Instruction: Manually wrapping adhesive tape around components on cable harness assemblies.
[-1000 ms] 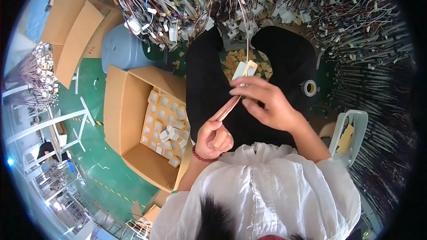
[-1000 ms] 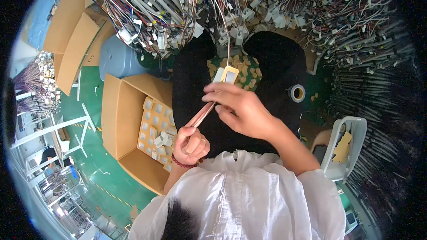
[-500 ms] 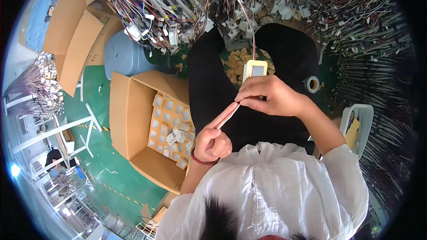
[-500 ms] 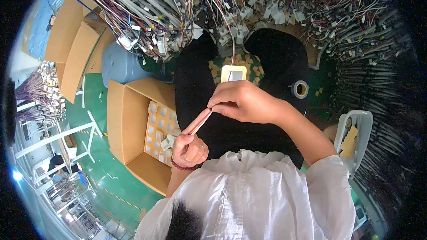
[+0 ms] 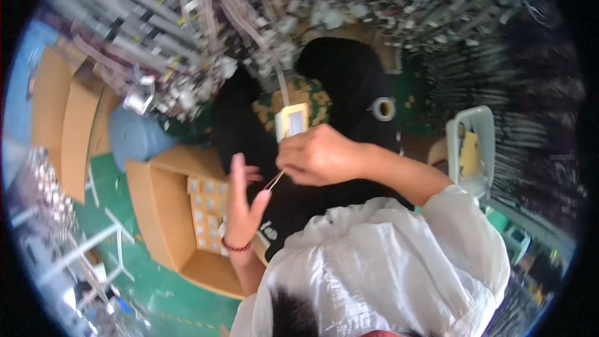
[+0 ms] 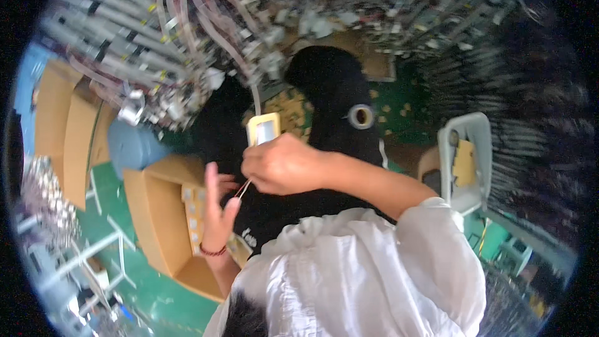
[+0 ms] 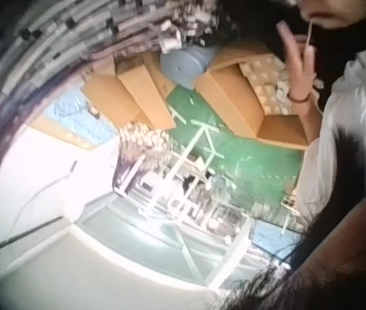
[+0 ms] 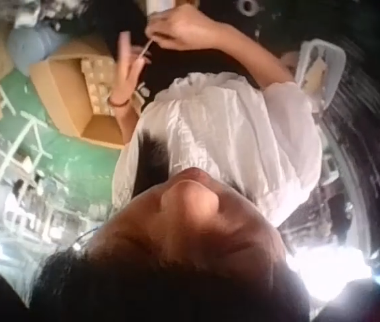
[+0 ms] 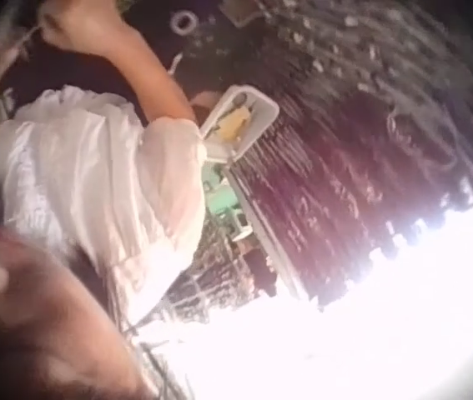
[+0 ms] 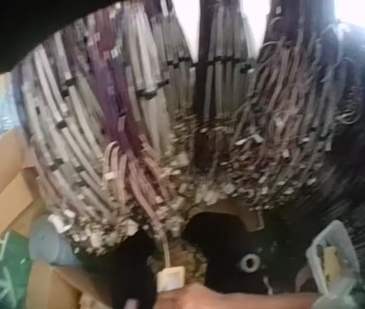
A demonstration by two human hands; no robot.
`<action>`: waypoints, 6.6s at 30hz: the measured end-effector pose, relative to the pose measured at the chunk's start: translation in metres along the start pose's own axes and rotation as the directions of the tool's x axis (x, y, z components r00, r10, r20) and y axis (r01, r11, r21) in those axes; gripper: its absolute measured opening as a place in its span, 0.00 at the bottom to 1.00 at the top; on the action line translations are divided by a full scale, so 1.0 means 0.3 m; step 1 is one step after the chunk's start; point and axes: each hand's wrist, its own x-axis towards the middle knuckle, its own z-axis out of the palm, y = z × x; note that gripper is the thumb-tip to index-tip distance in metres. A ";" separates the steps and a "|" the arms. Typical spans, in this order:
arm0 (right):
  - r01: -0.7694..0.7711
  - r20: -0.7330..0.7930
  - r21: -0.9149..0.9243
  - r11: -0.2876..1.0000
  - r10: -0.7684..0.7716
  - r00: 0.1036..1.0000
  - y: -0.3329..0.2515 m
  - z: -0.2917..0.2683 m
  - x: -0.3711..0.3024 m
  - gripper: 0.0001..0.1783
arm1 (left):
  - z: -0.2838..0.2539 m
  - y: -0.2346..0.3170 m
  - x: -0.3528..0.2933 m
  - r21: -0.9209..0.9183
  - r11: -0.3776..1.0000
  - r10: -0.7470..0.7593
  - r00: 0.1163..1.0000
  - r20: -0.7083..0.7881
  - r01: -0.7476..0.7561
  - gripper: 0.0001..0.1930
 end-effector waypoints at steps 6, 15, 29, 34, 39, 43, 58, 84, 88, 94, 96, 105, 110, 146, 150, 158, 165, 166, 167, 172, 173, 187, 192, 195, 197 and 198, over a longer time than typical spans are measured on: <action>0.020 -0.101 -0.202 0.979 -0.042 0.994 -0.029 0.019 -0.053 0.10 | 0.131 0.091 0.064 0.156 0.987 0.001 0.981 -0.193 0.029 0.04; -0.089 -0.135 -0.250 0.964 0.056 0.989 -0.041 0.000 -0.166 0.12 | 0.199 0.092 0.079 0.029 0.983 -0.184 0.982 0.035 0.183 0.08; -0.932 -0.747 0.340 0.125 0.637 -0.187 0.024 -0.484 -1.251 0.06 | 0.275 0.029 0.078 -0.447 0.867 -0.284 0.955 -0.083 0.219 0.09; -0.913 -0.327 -0.058 -0.405 0.871 -0.366 -0.011 -0.344 -1.761 0.18 | 0.295 0.020 0.101 -0.605 0.779 -0.227 0.974 -0.028 0.164 0.09; -0.839 -0.502 -0.038 -0.542 0.737 -0.453 0.022 -0.200 -1.734 0.22 | 0.315 0.026 0.096 -0.708 0.674 -0.299 0.954 -0.004 0.209 0.08; -0.836 -0.559 0.134 -0.532 0.656 -0.507 0.052 -0.168 -1.713 0.16 | 0.298 0.030 0.097 -0.716 0.670 -0.301 0.953 -0.021 0.196 0.08; -0.848 -0.366 0.358 -0.391 0.777 -0.512 0.147 -0.213 -1.758 0.10 | 0.288 0.025 0.087 -0.814 0.555 -0.312 0.950 -0.011 0.173 0.09; -0.270 -0.409 0.553 0.788 0.539 0.736 -0.088 0.111 -0.154 0.10 | 0.277 0.005 0.042 -0.929 0.330 -0.294 0.953 0.067 0.167 0.16; -0.386 0.051 0.809 0.443 0.602 0.797 -0.074 0.078 -0.176 0.09 | 0.241 -0.009 0.042 -0.910 0.415 -0.149 0.988 -0.038 0.028 0.09; -0.380 0.215 0.920 0.092 0.693 0.688 -0.049 0.041 -0.174 0.10 | 0.230 0.003 0.080 -0.904 0.419 -0.139 0.990 0.035 0.091 0.09; -0.381 0.251 0.923 0.041 0.689 0.680 -0.046 0.036 -0.168 0.09 | 0.223 -0.012 0.082 -0.907 0.409 -0.133 0.990 0.051 0.102 0.09; -0.531 0.341 0.843 0.085 0.679 0.650 -0.062 -0.001 -0.155 0.08 | 0.163 0.003 0.081 -0.640 0.764 -0.028 0.996 0.089 0.079 0.08; -0.553 0.464 0.830 -0.072 0.639 0.614 -0.036 0.001 -0.157 0.07 | 0.146 -0.008 0.085 -0.660 0.740 -0.020 0.985 0.171 0.130 0.07; -0.505 0.374 0.862 -0.045 0.730 0.572 -0.099 0.023 -0.121 0.09 | 0.169 -0.071 0.085 -0.863 0.502 0.100 0.987 0.124 0.057 0.09; -0.508 0.346 0.861 0.008 0.722 0.599 -0.096 0.020 -0.123 0.09 | 0.175 -0.072 0.081 -0.879 0.473 0.081 0.989 0.121 0.069 0.09; -0.516 0.461 0.846 -0.133 0.668 0.584 -0.065 0.030 -0.129 0.07 | 0.185 -0.073 0.091 -0.896 0.439 0.160 0.975 0.155 0.070 0.09; -0.509 0.001 0.814 0.280 0.876 0.483 -0.086 0.086 -0.156 0.03 | 0.219 -0.031 0.055 -0.897 0.420 -0.170 0.983 0.074 0.140 0.10; -0.496 -0.117 0.761 0.418 0.840 0.529 -0.089 0.107 -0.160 0.02 | 0.221 -0.002 0.049 -0.893 0.418 -0.183 0.978 0.096 0.166 0.10; -0.540 -0.135 0.696 0.474 0.825 0.549 -0.094 0.118 -0.159 0.03 | 0.227 0.023 0.045 -0.889 0.415 -0.197 0.973 0.119 0.192 0.11; -0.583 -0.109 0.654 0.483 0.822 0.559 -0.092 0.113 -0.144 0.04 | 0.247 0.018 0.053 -0.842 0.499 -0.277 0.958 0.067 0.203 0.10; -0.582 -0.110 0.654 0.483 0.822 0.559 -0.082 0.120 -0.153 0.04 | 0.253 0.016 0.057 -0.842 0.499 -0.276 0.959 0.067 0.203 0.10; -0.629 -0.012 0.654 0.421 0.837 0.547 0.005 -0.006 -0.212 0.13 | 0.219 -0.008 0.069 -0.883 0.452 -0.345 0.938 -0.038 0.130 0.11; -0.611 0.232 0.774 0.168 0.822 0.520 -0.017 0.002 -0.142 0.15 | 0.234 -0.011 0.064 -0.850 0.505 -0.331 0.943 -0.026 0.154 0.11; -0.628 0.189 0.735 0.256 0.811 0.553 0.000 0.038 -0.153 0.11 | 0.230 -0.019 0.061 -0.785 0.588 -0.331 0.944 -0.011 0.197 0.10; -0.639 0.157 0.704 0.311 0.809 0.567 0.030 0.071 -0.177 0.10 | 0.234 -0.005 0.068 -0.805 0.563 -0.328 0.945 -0.008 0.188 0.10; -0.600 0.070 0.730 0.326 0.838 0.541 0.047 0.092 -0.192 0.09 | 0.236 0.004 0.072 -0.826 0.535 -0.324 0.946 -0.006 0.178 0.10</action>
